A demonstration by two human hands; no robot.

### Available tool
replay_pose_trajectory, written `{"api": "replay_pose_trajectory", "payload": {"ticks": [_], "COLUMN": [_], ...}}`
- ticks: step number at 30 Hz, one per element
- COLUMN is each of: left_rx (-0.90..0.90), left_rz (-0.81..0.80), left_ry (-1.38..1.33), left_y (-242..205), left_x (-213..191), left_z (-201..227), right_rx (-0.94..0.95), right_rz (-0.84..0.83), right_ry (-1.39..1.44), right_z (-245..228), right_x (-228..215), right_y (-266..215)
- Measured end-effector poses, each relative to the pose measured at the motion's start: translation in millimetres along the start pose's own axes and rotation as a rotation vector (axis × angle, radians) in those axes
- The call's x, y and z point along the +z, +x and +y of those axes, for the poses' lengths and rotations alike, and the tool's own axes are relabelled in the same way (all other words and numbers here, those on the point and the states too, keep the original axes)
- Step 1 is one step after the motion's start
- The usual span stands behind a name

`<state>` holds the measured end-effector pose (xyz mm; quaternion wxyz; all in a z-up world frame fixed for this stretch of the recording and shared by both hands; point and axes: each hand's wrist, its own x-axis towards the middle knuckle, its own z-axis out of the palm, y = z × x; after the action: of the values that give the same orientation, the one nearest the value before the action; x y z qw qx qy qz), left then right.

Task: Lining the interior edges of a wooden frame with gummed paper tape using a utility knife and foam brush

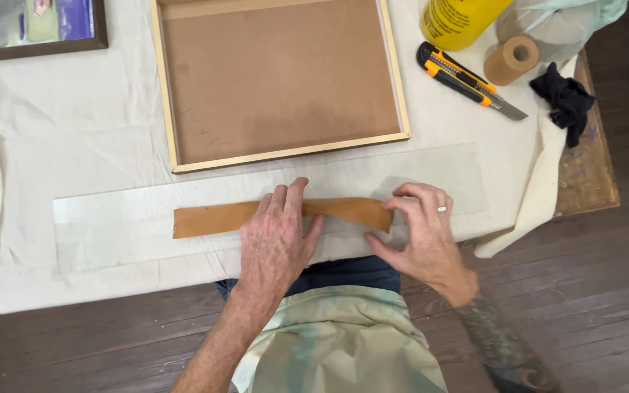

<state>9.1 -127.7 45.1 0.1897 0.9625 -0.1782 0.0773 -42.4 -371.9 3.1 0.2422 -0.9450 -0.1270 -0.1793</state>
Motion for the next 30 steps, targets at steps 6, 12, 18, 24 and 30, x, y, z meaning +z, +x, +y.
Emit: {"api": "replay_pose_trajectory", "payload": {"ticks": [6,12,18,24,30], "left_rx": [0.008,0.03,-0.181,-0.188,-0.227], "left_rz": [0.014,0.084,0.062,0.091,0.054], "left_ry": [-0.045,-0.182,-0.461,-0.197,-0.026], "left_y": [0,-7,-16,-37,-45], "left_x": [-5,16,2,-19,-9], "left_z": [-1,-17,-33,-62,-106], "right_rx": [0.048,0.003,-0.252,-0.23,-0.242], "right_rz": [0.07,0.033,0.02,0.035,0.031], "right_ry": [0.084,0.257,0.135,0.167,0.138], "right_z": [3,30,28,16,5], "right_x": [7,-11,-16,-19,-34], "right_y": [7,15,20,29,55]}}
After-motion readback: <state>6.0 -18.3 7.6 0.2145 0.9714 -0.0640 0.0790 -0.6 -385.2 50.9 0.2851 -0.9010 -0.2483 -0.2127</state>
